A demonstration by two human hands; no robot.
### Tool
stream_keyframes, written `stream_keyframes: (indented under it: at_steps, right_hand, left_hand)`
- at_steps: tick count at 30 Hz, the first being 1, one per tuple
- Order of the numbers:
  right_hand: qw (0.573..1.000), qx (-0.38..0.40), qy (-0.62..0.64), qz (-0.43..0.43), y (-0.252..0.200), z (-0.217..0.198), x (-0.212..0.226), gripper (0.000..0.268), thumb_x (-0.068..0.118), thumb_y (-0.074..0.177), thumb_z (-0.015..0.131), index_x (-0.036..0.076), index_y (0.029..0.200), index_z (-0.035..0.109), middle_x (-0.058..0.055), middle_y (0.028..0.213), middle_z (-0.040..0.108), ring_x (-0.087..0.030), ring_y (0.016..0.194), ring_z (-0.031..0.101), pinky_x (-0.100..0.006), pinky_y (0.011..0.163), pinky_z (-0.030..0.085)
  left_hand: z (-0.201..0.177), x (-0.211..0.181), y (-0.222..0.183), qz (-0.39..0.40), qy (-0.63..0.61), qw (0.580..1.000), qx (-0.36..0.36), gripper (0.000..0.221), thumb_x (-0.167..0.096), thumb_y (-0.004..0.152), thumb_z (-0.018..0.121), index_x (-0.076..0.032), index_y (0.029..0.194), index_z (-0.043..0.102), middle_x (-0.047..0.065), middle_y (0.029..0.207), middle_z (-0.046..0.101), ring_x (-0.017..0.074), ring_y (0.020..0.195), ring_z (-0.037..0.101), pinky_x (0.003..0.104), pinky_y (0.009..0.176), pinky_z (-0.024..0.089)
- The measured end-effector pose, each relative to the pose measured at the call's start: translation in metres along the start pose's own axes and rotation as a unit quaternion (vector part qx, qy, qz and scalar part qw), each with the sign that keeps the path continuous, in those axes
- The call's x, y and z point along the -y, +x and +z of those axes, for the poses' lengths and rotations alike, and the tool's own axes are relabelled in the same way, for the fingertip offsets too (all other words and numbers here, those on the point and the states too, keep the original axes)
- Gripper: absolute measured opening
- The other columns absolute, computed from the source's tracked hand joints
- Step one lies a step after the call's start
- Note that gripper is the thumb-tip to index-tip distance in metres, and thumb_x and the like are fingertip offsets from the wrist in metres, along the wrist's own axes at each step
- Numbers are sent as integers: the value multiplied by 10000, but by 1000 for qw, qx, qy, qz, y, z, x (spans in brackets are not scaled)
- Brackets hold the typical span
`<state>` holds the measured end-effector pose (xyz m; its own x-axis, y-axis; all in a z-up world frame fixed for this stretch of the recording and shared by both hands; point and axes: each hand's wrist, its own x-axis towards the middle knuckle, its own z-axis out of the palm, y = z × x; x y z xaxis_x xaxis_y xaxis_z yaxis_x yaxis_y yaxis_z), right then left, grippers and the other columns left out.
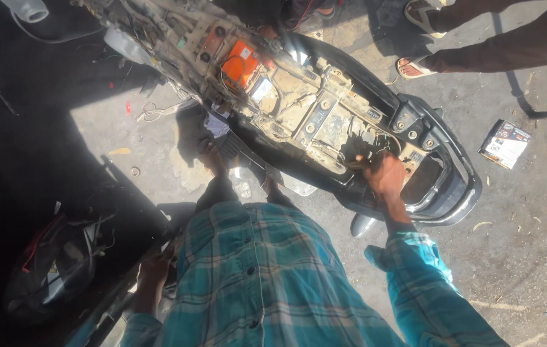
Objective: Repairing the battery and electrical wiring of a motorcycle.
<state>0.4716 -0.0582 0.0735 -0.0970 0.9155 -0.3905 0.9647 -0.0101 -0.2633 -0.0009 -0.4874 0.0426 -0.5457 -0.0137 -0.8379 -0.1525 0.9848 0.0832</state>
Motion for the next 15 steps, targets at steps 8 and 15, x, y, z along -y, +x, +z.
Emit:
stream_keyframes:
  at_steps: [8, 15]
  right_hand:
    - [984, 25, -31, -173, 22, 1, 30, 411, 431, 851, 773, 79, 1061, 767, -213, 868, 727, -413, 754, 705, -500, 675, 545]
    - [970, 24, -78, -229, 33, 28, 15, 325, 311, 834, 734, 143, 1111, 754, -187, 838, 717, -371, 756, 702, -477, 661, 535]
  left_hand:
    - [24, 16, -47, -2, -32, 999, -3, 439, -474, 952, 679, -66, 1026, 822, 114, 841, 741, 221, 753, 710, 397, 735, 556]
    - [38, 38, -64, -40, -19, 998, -34, 436, -488, 960, 685, -81, 1001, 838, 100, 923, 783, 208, 849, 724, 377, 801, 548]
